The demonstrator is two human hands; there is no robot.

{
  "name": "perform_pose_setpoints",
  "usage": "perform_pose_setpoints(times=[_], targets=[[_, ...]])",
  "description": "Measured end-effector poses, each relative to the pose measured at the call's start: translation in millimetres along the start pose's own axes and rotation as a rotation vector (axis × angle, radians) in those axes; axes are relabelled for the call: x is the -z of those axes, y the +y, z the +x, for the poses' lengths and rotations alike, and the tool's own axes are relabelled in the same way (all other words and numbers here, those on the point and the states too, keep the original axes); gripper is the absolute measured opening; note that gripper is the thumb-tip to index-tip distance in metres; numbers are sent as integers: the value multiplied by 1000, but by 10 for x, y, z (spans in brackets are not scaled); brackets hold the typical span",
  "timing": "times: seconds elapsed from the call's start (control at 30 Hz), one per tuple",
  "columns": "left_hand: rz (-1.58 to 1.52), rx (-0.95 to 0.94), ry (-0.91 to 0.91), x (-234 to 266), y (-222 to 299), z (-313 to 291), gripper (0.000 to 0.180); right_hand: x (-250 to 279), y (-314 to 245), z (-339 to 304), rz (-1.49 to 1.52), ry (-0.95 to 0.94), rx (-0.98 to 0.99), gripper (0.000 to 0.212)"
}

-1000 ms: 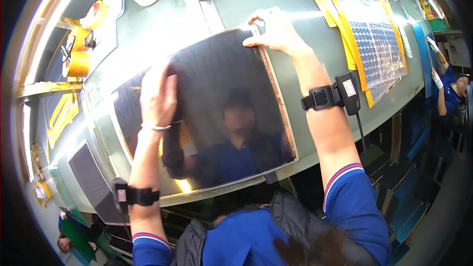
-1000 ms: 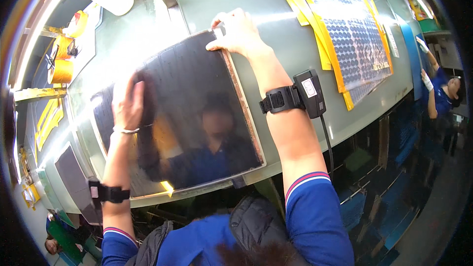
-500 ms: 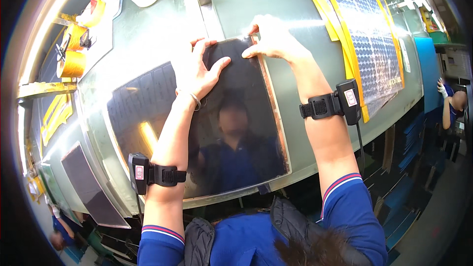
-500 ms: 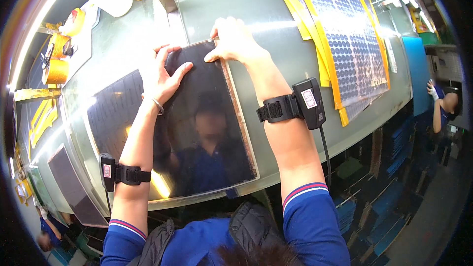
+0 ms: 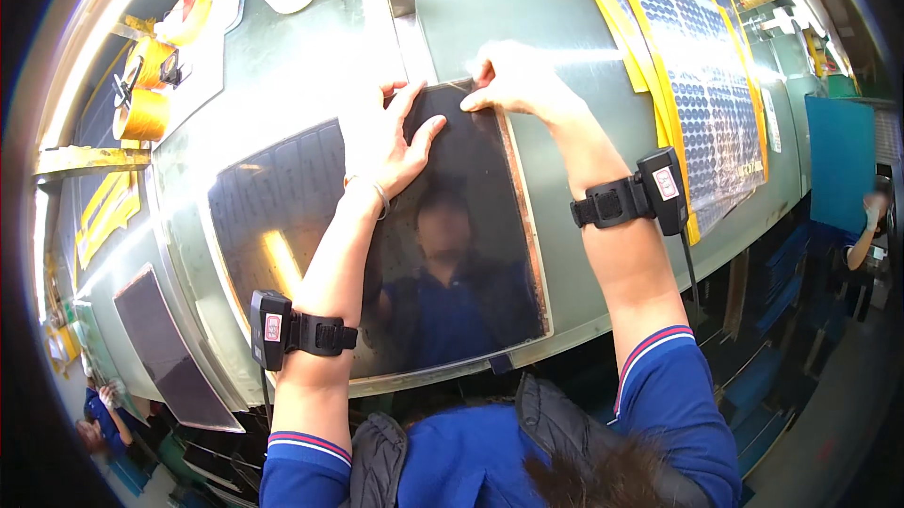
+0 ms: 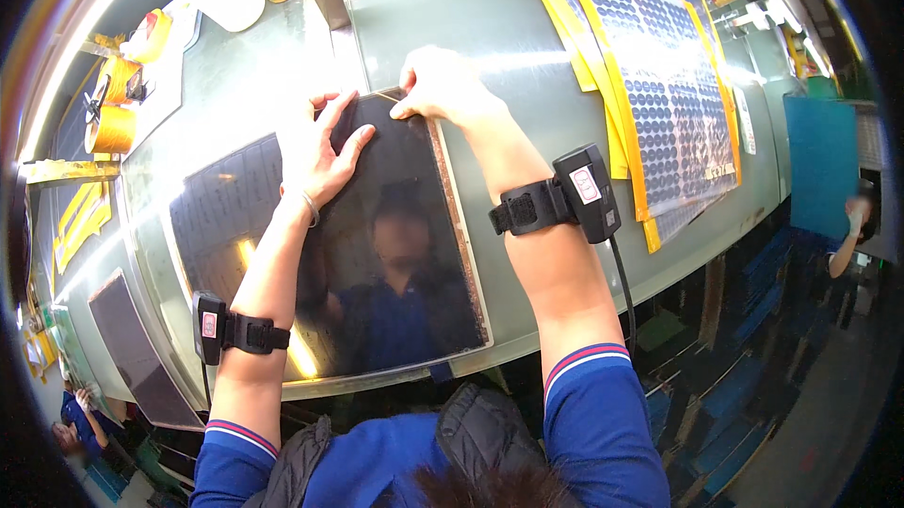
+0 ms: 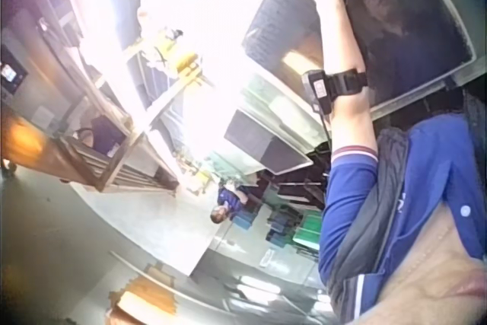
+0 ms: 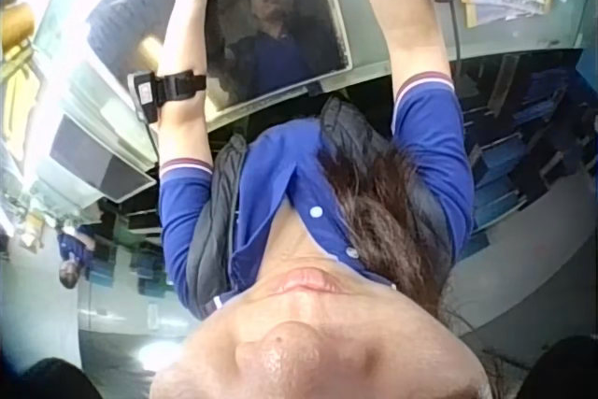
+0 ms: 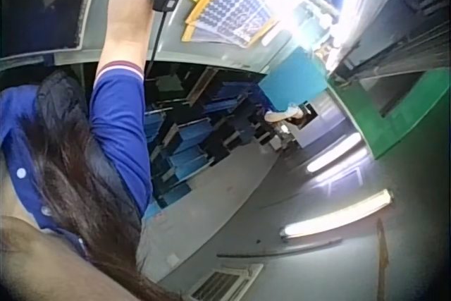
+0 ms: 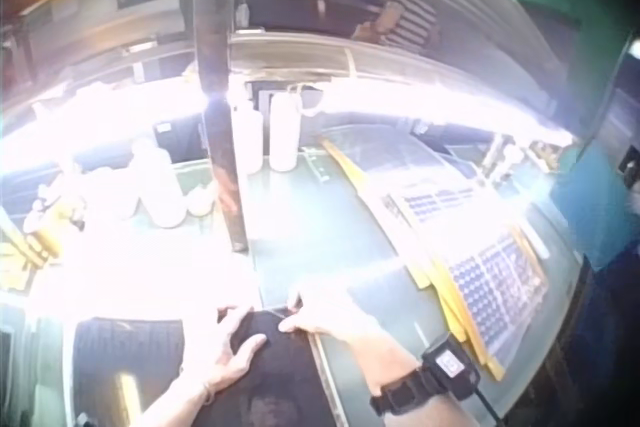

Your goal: Inspecting, sorting, and placing solar cell panels into storage racks.

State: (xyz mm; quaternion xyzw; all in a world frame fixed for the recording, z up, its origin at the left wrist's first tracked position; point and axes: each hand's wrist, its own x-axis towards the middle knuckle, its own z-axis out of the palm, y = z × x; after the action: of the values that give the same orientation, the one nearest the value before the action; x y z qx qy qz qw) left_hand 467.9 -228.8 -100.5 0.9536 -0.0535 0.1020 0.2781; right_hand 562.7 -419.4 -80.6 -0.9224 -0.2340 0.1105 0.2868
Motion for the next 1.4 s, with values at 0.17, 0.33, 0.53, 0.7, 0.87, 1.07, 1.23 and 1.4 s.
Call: perform_pose_setpoints(times=[0.17,0.33,0.53,0.7,0.87,1.07,1.23,1.4], targets=[[-22,-15,19,-38,-11,-3,48,17,-265,-154,198,-16,-112,26],[-663,30,134,-12,-188,-72,14,122,-499,-426,870,-205,48,26],[-1133,83,202,-32,-302,-129,8,-141,-61,-920,-57,334,-146,87],[-1122,93,204,-11,-287,-108,10,-445,-252,-1118,-121,364,-213,93],[-1102,90,210,-36,-357,-134,12,-424,240,-1315,-170,855,-152,68],[-1104,138,202,-41,-332,-115,10,-427,-89,-1325,-28,777,-224,70],[-1057,171,190,7,-251,-102,7,-540,-330,-1246,-71,485,-323,84],[-1090,110,215,-17,-306,-115,15,-582,-352,-1190,-14,482,-420,82]])
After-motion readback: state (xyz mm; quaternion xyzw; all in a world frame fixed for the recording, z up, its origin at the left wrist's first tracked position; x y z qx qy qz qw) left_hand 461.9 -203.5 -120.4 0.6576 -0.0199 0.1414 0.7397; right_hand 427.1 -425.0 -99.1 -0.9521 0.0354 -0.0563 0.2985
